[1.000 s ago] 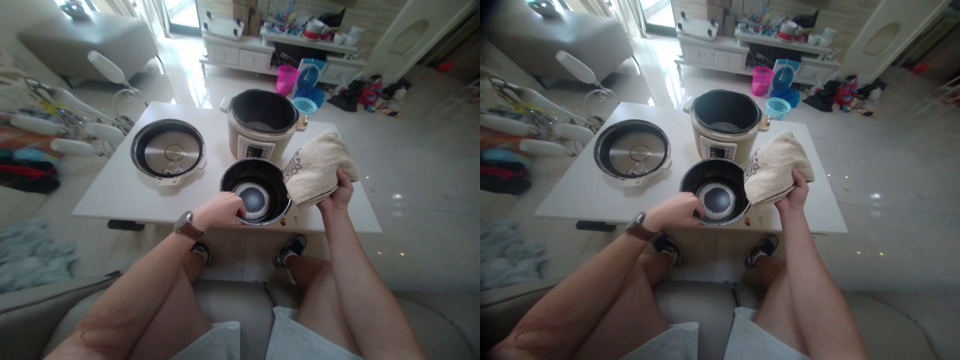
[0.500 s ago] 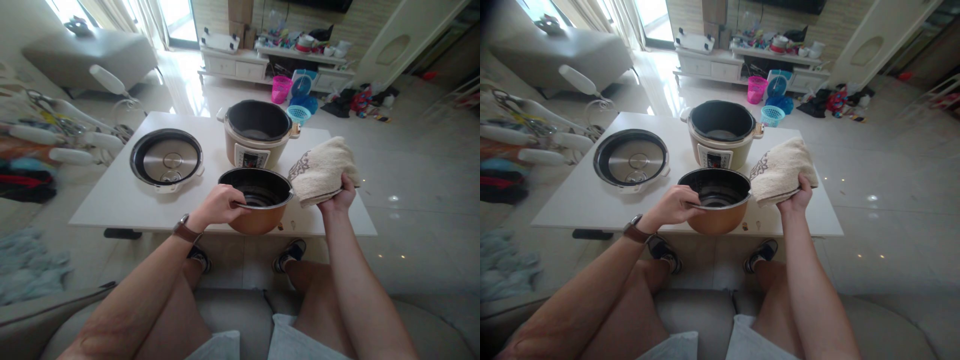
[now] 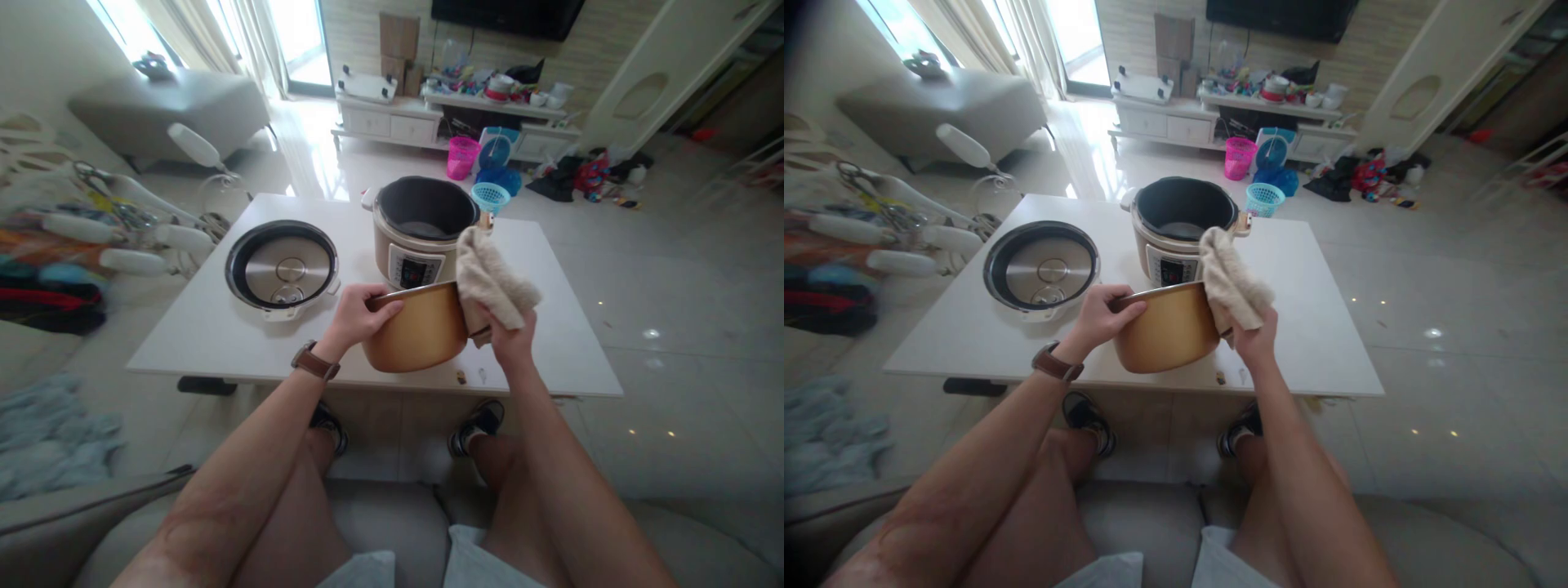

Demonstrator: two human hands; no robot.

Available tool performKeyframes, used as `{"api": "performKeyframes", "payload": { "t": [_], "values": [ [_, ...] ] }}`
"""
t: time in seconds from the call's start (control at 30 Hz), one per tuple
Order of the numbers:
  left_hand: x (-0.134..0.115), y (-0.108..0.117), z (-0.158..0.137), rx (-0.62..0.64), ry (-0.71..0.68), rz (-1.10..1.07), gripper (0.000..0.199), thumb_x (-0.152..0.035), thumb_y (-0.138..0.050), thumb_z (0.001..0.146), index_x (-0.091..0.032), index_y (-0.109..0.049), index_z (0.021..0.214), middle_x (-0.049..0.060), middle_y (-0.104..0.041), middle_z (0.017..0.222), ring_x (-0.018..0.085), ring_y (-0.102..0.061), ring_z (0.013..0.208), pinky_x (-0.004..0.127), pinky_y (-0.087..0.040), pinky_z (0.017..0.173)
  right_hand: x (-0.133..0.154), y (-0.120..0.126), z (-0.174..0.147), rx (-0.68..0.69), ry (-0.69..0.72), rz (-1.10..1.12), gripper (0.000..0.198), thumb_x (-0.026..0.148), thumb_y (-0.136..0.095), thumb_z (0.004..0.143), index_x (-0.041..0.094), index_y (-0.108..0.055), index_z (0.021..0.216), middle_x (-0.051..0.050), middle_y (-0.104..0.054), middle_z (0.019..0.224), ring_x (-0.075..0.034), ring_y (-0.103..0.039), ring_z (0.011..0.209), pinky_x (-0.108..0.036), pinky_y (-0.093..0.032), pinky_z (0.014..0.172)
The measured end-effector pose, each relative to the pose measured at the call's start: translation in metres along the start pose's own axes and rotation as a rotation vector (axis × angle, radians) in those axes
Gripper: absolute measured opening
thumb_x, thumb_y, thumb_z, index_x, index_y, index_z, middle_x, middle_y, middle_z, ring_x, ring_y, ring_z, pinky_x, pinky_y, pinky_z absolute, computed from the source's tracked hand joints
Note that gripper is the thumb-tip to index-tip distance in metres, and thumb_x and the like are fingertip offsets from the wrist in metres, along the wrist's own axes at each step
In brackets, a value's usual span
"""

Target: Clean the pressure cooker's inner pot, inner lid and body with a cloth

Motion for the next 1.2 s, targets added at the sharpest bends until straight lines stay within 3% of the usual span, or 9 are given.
{"api": "performKeyframes", "payload": {
  "t": [0.1,0.2,0.33,0.43,0.57,0.7,0.93,1.1,1.2],
  "values": [
    [-0.002,-0.001,0.0,-0.014,-0.009,0.027,0.046,-0.051,-0.064,0.085,-0.019,-0.046,0.058,-0.004,-0.039,0.056,0.011,-0.035,0.058,0.028,-0.023,0.057,0.031,-0.032,-0.019,0.294,0.18,-0.15,0.029,0.039,-0.089,0.074,0.029,-0.081,0.1,-0.007,-0.077,0.128,-0.036,-0.064,0.135,-0.054,-0.046,0.122],
    [0.0,-0.002,0.0,-0.019,0.0,0.064,0.051,-0.053,-0.062,0.085,-0.02,-0.038,0.055,-0.004,-0.032,0.054,0.01,-0.031,0.057,0.029,-0.02,0.057,0.044,-0.043,-0.028,0.394,0.262,-0.194,0.018,0.042,-0.084,0.08,0.033,-0.081,0.095,-0.004,-0.071,0.143,-0.035,-0.051,0.151,-0.057,-0.035,0.13],
    [0.006,-0.002,0.002,-0.083,0.058,0.125,0.063,-0.064,-0.067,0.08,-0.02,-0.034,0.05,-0.005,-0.028,0.051,0.01,-0.028,0.055,0.03,-0.019,0.057,0.023,-0.037,-0.022,0.301,0.165,-0.135,0.031,0.046,-0.084,0.082,0.03,-0.079,0.108,-0.006,-0.069,0.147,-0.035,-0.056,0.146,-0.056,-0.039,0.128],
    [0.009,-0.002,0.004,-0.142,0.111,0.158,0.068,-0.069,-0.069,0.077,-0.021,-0.032,0.048,-0.005,-0.026,0.049,0.01,-0.025,0.054,0.03,-0.018,0.056,-0.006,-0.029,-0.014,0.137,0.008,-0.12,0.041,0.052,-0.081,0.084,0.024,-0.078,0.113,-0.01,-0.08,0.126,-0.034,-0.072,0.125,-0.054,-0.051,0.117],
    [0.009,-0.003,0.005,-0.166,0.138,0.162,0.071,-0.072,-0.07,0.076,-0.021,-0.03,0.047,-0.005,-0.025,0.048,0.01,-0.024,0.054,0.03,-0.018,0.055,-0.032,-0.027,-0.01,0.019,-0.146,-0.11,0.045,0.057,-0.078,0.084,0.019,-0.08,0.107,-0.011,-0.084,0.108,-0.034,-0.076,0.117,-0.049,-0.059,0.106],
    [0.006,-0.005,0.007,-0.177,0.155,0.167,0.072,-0.073,-0.072,0.074,-0.021,-0.03,0.046,-0.005,-0.025,0.047,0.01,-0.024,0.054,0.03,-0.017,0.055,-0.024,-0.027,-0.023,0.008,-0.082,-0.181,0.04,0.051,-0.075,0.086,0.019,-0.08,0.109,-0.015,-0.082,0.114,-0.037,-0.075,0.12,-0.052,-0.057,0.108],
    [0.003,-0.009,0.009,-0.178,0.169,0.165,0.068,-0.071,-0.072,0.075,-0.02,-0.038,0.045,-0.004,-0.03,0.047,0.01,-0.029,0.055,0.03,-0.018,0.055,0.016,-0.038,-0.041,0.286,0.168,-0.224,0.049,0.037,-0.085,0.075,0.033,-0.078,0.124,-0.005,-0.075,0.137,-0.037,-0.054,0.148,-0.056,-0.04,0.129],
    [0.015,-0.003,0.008,-0.197,0.209,0.111,0.068,-0.071,-0.071,0.075,-0.021,-0.035,0.046,-0.004,-0.026,0.049,0.009,-0.025,0.054,0.029,-0.016,0.053,-0.012,-0.034,-0.026,0.129,0.037,-0.178,0.033,0.04,-0.081,0.08,0.025,-0.08,0.109,-0.011,-0.081,0.12,-0.038,-0.069,0.131,-0.051,-0.054,0.115],
    [0.025,-0.002,0.007,-0.207,0.231,0.037,0.069,-0.07,-0.07,0.075,-0.02,-0.032,0.046,-0.004,-0.024,0.051,0.008,-0.023,0.053,0.029,-0.014,0.052,-0.034,-0.032,-0.017,0.028,-0.056,-0.162,0.038,0.049,-0.076,0.085,0.02,-0.079,0.11,-0.013,-0.082,0.116,-0.035,-0.074,0.121,-0.052,-0.055,0.111]
  ]
}}
Point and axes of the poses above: each hand's wrist, its own z-axis towards the middle knuckle, its own y-axis out of the back of the hand, x = y × z, the point moved 5 cm from there along z, towards the middle knuckle
